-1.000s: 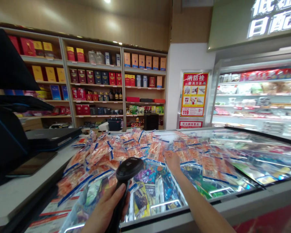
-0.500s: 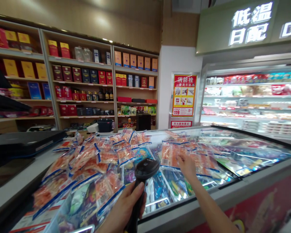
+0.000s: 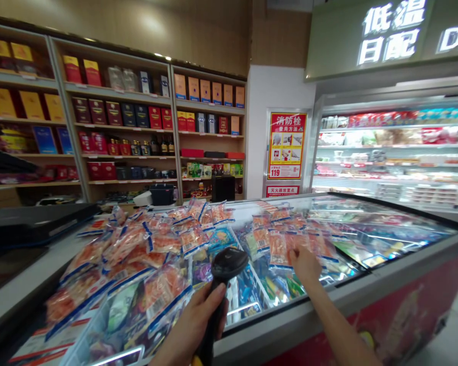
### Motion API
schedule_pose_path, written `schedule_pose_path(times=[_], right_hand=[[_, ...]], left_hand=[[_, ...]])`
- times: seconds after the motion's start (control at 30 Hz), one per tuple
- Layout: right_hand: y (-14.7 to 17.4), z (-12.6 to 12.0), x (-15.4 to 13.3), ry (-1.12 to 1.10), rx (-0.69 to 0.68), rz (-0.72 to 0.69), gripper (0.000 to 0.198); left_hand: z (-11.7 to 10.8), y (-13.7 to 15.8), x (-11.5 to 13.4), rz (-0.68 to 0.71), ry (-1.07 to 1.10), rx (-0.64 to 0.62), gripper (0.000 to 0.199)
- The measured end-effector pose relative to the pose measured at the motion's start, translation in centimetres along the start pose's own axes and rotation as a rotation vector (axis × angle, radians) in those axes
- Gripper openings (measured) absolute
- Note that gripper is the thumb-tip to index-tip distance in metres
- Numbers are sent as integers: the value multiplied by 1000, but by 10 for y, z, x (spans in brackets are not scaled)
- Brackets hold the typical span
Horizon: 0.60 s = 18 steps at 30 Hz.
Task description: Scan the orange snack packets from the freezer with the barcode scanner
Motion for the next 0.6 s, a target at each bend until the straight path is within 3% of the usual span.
schedule_pose_path(times=[0.2,0.3,0.43,0.6], right_hand=[[-4,2,0,-57,1,18,30],[-2,1,3,-184,154,-13,36],[13,3,-14,-363,304,-203,35],[50,19,-65,-482,137,-382,31]], left_hand=[[-10,1,0,12,-36,2,33],[-18,7,4,3,-28,64,31],[-34,15,10,40,-16,97,30],[-58,30,15,48,-21,210,29]])
Point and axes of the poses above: each hand's wrist, its own y-axis away from the middle knuckle, its own z-axis out of the palm, x = y × z, the point moved 1 cm from there along -y, towards the middle knuckle, and after that the axes turned 7 degrees about z, right-handed, at the moved point
